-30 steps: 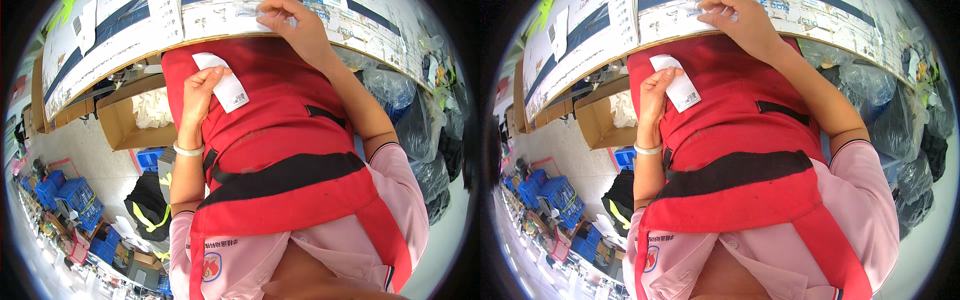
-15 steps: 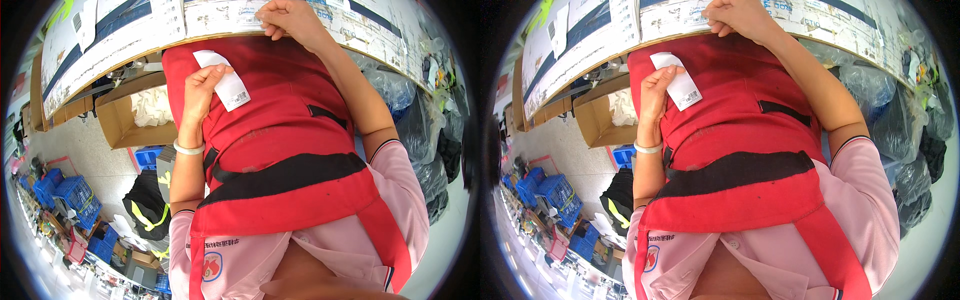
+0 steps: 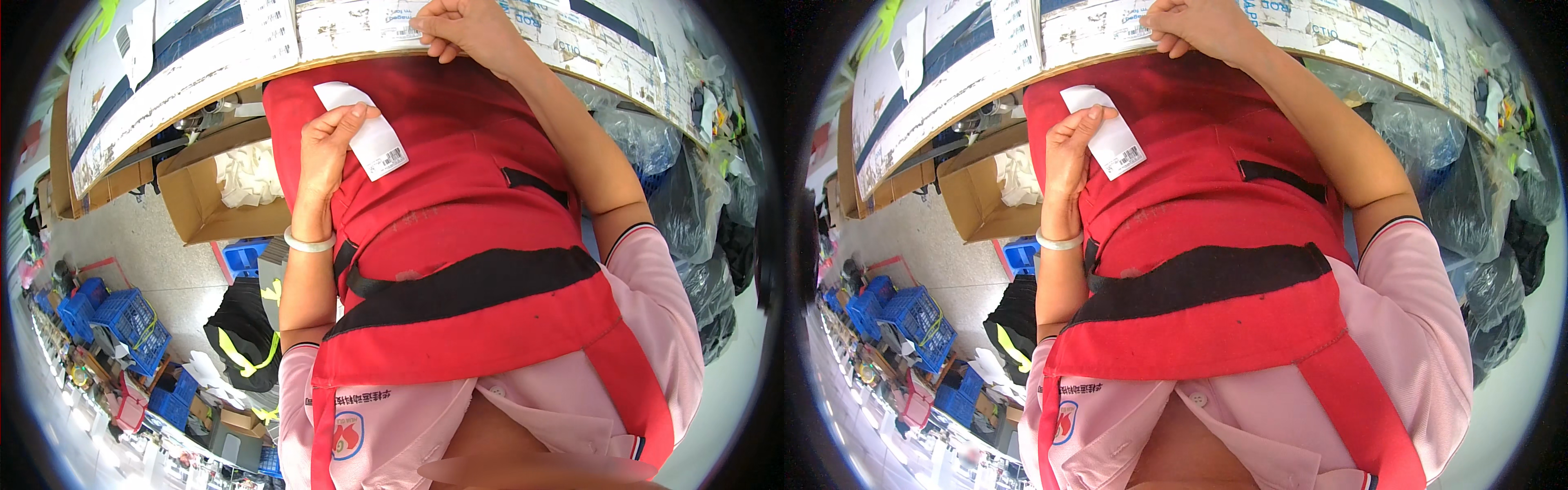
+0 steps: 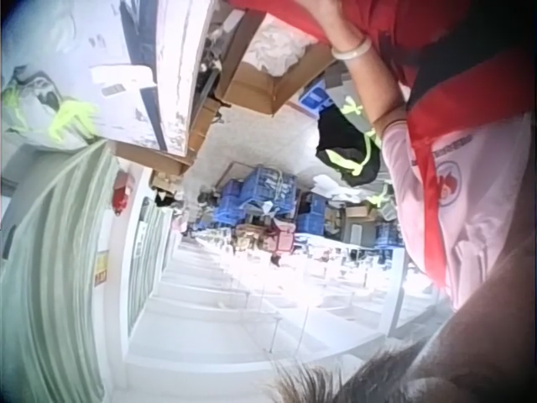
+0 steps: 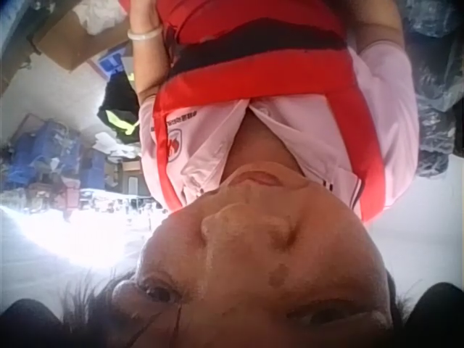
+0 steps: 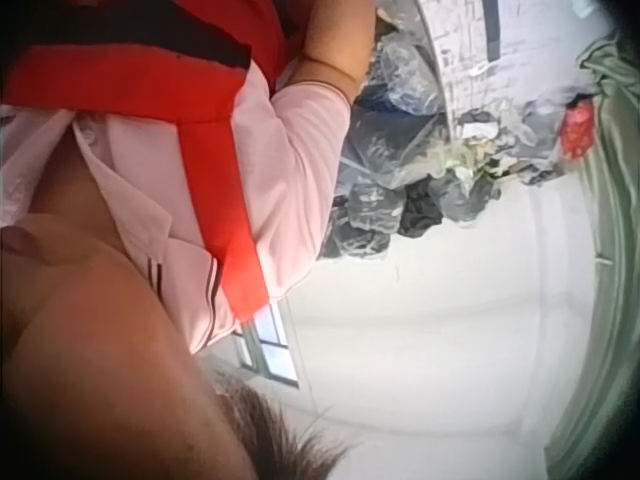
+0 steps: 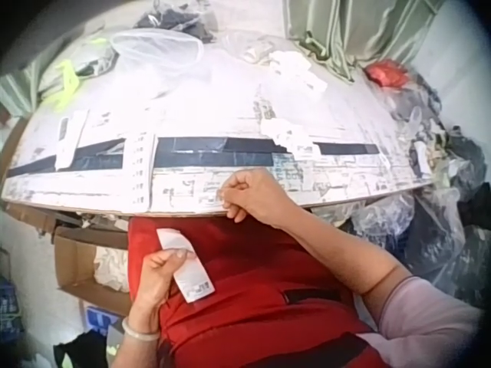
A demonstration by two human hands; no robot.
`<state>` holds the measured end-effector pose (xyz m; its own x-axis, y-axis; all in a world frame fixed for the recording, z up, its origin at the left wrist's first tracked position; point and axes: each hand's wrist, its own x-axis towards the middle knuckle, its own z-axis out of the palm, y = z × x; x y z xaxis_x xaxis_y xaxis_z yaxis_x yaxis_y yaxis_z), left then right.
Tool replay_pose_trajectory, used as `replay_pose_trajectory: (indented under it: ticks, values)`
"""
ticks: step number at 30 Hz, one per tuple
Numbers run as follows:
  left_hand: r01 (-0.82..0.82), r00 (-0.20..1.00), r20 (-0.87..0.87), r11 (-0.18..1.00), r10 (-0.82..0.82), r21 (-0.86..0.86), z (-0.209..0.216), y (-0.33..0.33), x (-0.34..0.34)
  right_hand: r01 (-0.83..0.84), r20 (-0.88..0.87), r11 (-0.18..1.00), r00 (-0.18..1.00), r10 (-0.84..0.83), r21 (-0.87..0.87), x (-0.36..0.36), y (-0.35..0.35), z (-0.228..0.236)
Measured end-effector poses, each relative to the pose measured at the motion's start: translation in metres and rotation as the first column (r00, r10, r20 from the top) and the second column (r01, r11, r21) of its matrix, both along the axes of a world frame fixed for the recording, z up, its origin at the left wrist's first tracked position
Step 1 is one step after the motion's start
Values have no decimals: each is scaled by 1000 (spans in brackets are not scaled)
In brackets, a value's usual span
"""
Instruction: The recorder is peeling and sorting individual paper labels or stickers from a backing sheet on a workbench.
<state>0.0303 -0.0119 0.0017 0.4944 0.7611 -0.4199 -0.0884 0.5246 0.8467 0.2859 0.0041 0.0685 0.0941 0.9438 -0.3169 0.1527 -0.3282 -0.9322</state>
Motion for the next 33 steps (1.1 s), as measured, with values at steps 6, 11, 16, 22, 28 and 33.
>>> replay_pose_trajectory:
  ticks: [6,11,16,22,28,33]
  values:
    - [1,1000,3,1000,-1,7,0,-1,1,-6,14,1000,1000,6,6,-1,-2,1]
    - [3,1000,3,1000,-3,11,0,-1,0,-4,9,1000,1000,4,3,-2,-1,2]
    - [-7,1000,8,1000,6,18,-1,-2,0,7,34,1000,999,-7,-1,-4,-2,3]
    - [5,1000,-3,1000,-5,21,2,0,1,-31,155,1000,987,31,0,-9,2,7]
    - [-2,1000,-14,999,3,51,3,-1,1,-33,-5,998,999,34,50,4,-7,10]
    - [-11,998,59,1000,10,27,5,-3,-5,71,53,925,994,-98,374,78,-12,1]
